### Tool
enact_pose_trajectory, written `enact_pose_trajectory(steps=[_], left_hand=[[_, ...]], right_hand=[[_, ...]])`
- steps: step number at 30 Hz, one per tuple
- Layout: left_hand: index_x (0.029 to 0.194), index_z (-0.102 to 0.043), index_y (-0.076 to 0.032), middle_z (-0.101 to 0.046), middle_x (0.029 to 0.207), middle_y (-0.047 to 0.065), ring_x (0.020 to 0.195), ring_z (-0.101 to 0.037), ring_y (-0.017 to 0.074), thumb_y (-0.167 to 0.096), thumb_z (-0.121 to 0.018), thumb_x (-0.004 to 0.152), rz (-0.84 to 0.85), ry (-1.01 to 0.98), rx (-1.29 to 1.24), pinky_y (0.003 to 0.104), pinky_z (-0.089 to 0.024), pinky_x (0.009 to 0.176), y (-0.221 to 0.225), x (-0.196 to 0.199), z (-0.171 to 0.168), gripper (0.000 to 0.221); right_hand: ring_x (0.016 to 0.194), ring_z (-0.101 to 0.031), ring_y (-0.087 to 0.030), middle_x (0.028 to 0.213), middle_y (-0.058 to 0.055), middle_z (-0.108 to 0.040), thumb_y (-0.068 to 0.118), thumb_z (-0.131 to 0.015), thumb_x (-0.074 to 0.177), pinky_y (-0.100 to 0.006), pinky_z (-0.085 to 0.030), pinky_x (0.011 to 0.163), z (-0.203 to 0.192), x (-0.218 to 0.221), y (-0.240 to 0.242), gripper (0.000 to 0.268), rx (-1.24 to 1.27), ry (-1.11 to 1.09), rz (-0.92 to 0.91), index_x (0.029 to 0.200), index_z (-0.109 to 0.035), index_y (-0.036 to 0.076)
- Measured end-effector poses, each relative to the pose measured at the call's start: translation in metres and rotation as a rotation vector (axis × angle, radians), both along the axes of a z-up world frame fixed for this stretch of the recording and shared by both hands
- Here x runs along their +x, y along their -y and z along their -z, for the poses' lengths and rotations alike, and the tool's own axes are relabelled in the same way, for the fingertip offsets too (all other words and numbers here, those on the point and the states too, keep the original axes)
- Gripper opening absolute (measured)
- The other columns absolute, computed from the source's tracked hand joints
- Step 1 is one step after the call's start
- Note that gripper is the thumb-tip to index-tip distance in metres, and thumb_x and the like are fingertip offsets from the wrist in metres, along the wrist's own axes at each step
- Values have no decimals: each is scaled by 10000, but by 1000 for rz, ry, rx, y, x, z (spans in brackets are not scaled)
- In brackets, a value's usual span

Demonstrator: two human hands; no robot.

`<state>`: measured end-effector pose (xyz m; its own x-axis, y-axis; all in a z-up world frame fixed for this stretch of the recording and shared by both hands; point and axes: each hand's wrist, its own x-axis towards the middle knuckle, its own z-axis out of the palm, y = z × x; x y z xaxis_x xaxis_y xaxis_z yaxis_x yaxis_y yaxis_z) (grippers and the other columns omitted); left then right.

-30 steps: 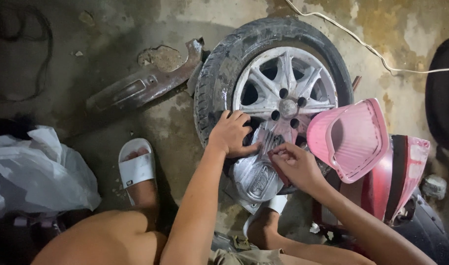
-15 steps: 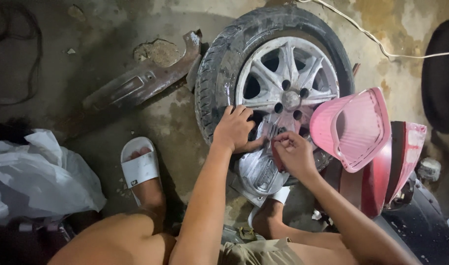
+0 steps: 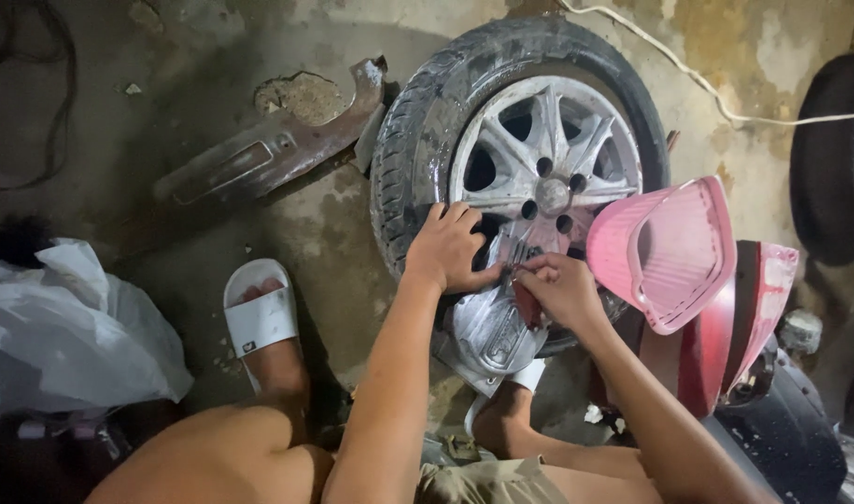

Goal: The person sits on the floor and scrubs a metal cylinder with cooling fins using a small brush. They repeatedly dip the brush into a pink container of liquid and scrub the object's surface. The person also handles a car tire and a car bumper in the surrounding area.

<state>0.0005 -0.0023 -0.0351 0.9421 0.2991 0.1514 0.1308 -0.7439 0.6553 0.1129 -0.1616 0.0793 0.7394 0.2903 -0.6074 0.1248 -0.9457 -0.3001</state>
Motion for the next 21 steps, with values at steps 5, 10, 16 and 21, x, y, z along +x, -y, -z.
enact_pose_trajectory(steps=[5, 10, 16, 21], left_hand=[[838, -748, -134, -644, 1110, 75, 1170, -524, 261, -712, -506, 830, 32, -53, 4, 468, -380, 1009, -4, -1, -7, 627], [854, -750, -144, -637, 1120, 57, 1172, -515, 245, -727, -475, 841, 45, -105, 9, 462, -383, 1017, -5, -3, -12, 644], [865, -753, -147, -649, 1122, 71, 1151, -534, 260, -723, -503, 828, 26, -60, 22, 460, -389, 990, -6, -1, -11, 629], [839, -744, -149, -640, 1113, 60, 1150, -523, 250, -696, -500, 818, 17, -63, 25, 468, -384, 990, -2, 2, -3, 599]], right_hand=[[559, -654, -173, 667, -27, -699, 326, -819, 763, -326, -563, 561, -1, 8, -6, 325, 19, -75, 78, 994, -784, 101], [413, -618, -204, 543, -133, -642, 377, -799, 811, -307, -522, 403, 2, 11, -1, 393, 13, -150, 146, 971, -779, 19], [541, -645, -212, 655, -94, -696, 369, -813, 782, -361, -523, 495, 15, 21, 8, 294, 57, -126, 38, 917, -784, 110], [384, -619, -240, 501, -134, -622, 179, -677, 815, -326, -509, 385, 14, 18, -3, 114, 179, -162, 74, 826, -706, 69]])
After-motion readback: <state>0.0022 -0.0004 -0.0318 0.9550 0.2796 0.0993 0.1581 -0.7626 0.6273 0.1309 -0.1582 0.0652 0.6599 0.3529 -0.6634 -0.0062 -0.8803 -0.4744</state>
